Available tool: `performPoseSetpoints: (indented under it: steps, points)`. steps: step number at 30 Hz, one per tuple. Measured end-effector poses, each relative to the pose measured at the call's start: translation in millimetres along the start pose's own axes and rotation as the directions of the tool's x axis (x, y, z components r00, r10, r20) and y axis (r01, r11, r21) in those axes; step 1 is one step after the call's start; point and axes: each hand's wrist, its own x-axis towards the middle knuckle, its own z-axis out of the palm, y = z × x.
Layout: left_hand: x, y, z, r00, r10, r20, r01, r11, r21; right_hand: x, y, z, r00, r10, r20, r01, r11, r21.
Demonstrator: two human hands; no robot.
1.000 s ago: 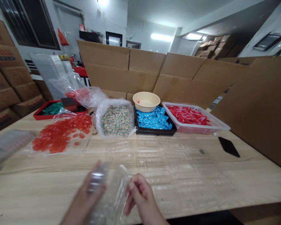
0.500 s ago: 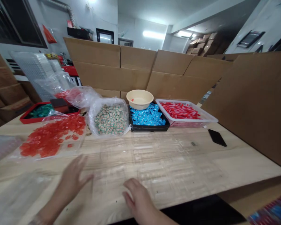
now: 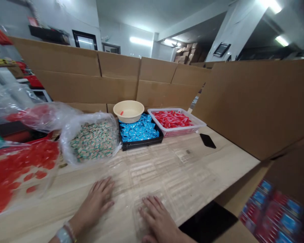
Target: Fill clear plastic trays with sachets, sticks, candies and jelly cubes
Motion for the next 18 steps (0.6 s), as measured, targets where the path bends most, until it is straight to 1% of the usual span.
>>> performPoseSetpoints:
  steps: [5,7,9,10,11,12,13,14,15,16,17,18]
  points:
    - [1,-7,6.2,0.999,0.003,-0.033,-0.002,0.999,0.032,3,14,19,0.996,-0.061,-0.067,0.059,0.998,-0.027]
    - [-1,-11,5.4,0.999,-0.004,-0.046,0.005,0.999,0.035,3,22,19,0.992,-0.087,-0.092,0.084,0.996,-0.030]
    - [0,-15,4.0,0.997,-0.007,-0.076,0.010,0.999,0.031,5,41,6,0.984,-0.073,-0.161,0.067,0.997,-0.037]
    - [2,-16,3.3,0.995,-0.008,-0.095,0.011,1.000,0.029,7,56,-8,0.976,-0.027,-0.216,0.016,0.998,-0.052]
    - [7,-16,2.5,0.994,-0.007,-0.109,0.010,1.000,0.027,9,76,-25,0.960,0.042,-0.278,-0.066,0.995,-0.077]
    - [14,-15,1.8,0.992,-0.003,-0.123,0.006,1.000,0.026,12,100,-44,0.920,0.153,-0.360,-0.203,0.974,-0.105]
    - [24,-12,1.0,0.991,0.004,-0.132,0.000,1.000,0.025,16,127,-66,0.861,0.270,-0.432,-0.353,0.927,-0.126]
    - [36,-7,0.3,0.990,0.015,-0.138,-0.012,1.000,0.023,19,156,-88,0.790,0.376,-0.484,-0.495,0.857,-0.142]
    - [50,-1,-0.2,0.989,0.031,-0.141,-0.029,0.999,0.019,22,186,-108,0.717,0.476,-0.509,-0.623,0.765,-0.162]
    - [64,6,-0.3,0.989,0.053,-0.140,-0.051,0.999,0.014,24,215,-126,0.637,0.574,-0.515,-0.735,0.653,-0.182]
    - [79,14,0.3,0.988,0.079,-0.136,-0.078,0.997,0.010,25,242,-140,0.554,0.661,-0.506,-0.820,0.539,-0.193]
    - [93,22,1.6,0.987,0.105,-0.124,-0.105,0.994,0.007,27,265,-150,0.493,0.720,-0.489,-0.866,0.456,-0.203]
